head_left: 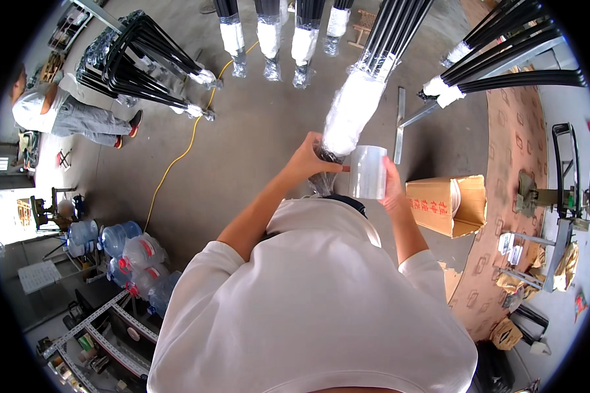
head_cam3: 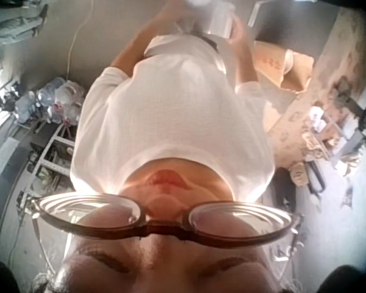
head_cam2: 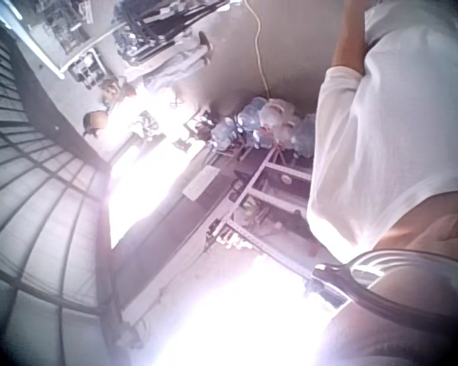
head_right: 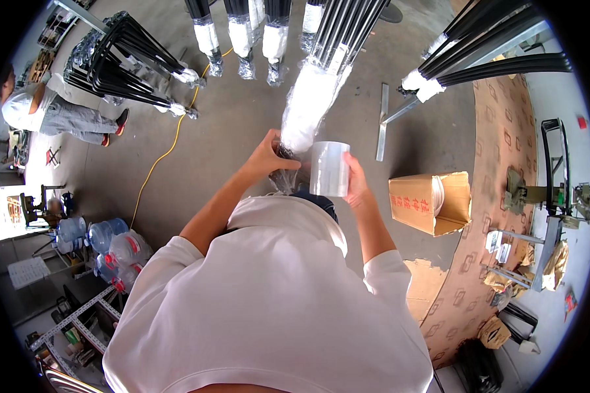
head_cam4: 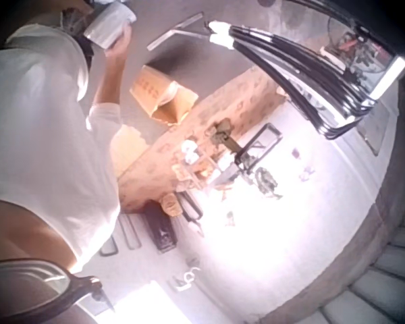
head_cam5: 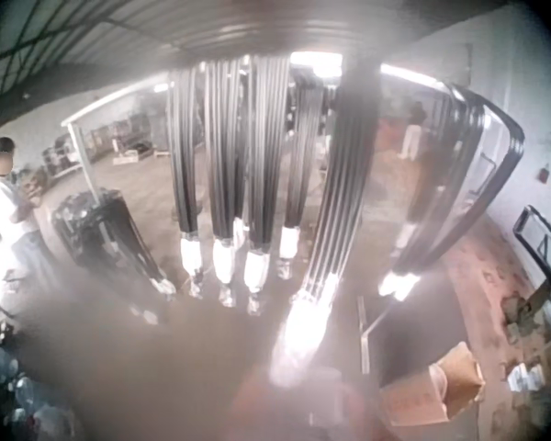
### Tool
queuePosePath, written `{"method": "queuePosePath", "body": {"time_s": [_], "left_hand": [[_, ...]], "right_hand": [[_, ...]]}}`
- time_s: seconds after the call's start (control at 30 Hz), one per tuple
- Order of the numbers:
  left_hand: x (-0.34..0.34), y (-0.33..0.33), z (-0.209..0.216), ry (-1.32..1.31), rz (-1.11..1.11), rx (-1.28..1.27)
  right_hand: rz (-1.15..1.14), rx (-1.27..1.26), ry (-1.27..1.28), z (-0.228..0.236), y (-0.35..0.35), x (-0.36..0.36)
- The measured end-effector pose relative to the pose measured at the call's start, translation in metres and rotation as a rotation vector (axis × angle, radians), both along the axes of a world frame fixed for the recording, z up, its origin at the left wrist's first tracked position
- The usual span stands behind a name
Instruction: The person wraps the ends of multiple black metal frames with clear plastic film. They hold a roll of film and repeatedly wrap it around the frame ends, then tear off the film to secure it. The wrapped frames are placed back into a vertical rack.
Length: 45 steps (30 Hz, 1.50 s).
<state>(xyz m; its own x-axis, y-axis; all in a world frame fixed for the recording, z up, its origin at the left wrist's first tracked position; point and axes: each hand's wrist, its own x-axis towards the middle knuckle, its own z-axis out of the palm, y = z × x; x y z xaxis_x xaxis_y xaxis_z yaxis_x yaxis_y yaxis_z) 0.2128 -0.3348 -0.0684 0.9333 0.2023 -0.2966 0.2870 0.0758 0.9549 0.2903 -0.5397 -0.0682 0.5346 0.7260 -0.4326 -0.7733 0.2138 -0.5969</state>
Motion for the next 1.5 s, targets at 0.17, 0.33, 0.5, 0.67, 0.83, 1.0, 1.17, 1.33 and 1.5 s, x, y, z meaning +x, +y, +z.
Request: {"method": "queuePosePath", "body": {"time_s": [0.17,0.33,0.5,0.67,0.83,1.0,1.17,1.33,1.5], "left_hand": [[-0.002,0.002,0.000,-0.036,-0.132,-0.147],[0.003,0.005,0.000,0.014,-0.331,-0.236],[0.007,0.007,0.009,0.065,-0.437,-0.298],[0.010,-0.005,0.013,0.072,-0.488,-0.304],[0.012,-0.005,0.006,0.030,-0.612,-0.584],[0.016,-0.005,-0.014,-0.039,-0.816,-0.801],[0.020,-0.021,-0.017,-0.218,-0.865,-0.961],[0.016,-0.035,-0.029,-0.262,-0.714,-0.803],[0.018,-0.027,-0.024,-0.204,-0.733,-0.825]], "right_hand": [[0.028,0.320,0.082,-0.027,-0.013,-0.015],[-0.060,0.446,0.159,-0.037,-0.010,-0.042],[-0.189,0.465,0.215,-0.031,-0.007,-0.061],[-0.138,0.642,0.089,-0.022,-0.013,-0.073],[-0.102,0.648,-0.293,0.038,-0.018,-0.076],[-0.179,0.845,-0.479,0.119,-0.041,-0.083],[-0.466,0.607,-0.538,0.091,-0.051,-0.092],[-0.513,0.677,-0.060,0.047,-0.027,-0.094],[-0.570,0.568,0.027,0.050,-0.011,-0.087]]}}
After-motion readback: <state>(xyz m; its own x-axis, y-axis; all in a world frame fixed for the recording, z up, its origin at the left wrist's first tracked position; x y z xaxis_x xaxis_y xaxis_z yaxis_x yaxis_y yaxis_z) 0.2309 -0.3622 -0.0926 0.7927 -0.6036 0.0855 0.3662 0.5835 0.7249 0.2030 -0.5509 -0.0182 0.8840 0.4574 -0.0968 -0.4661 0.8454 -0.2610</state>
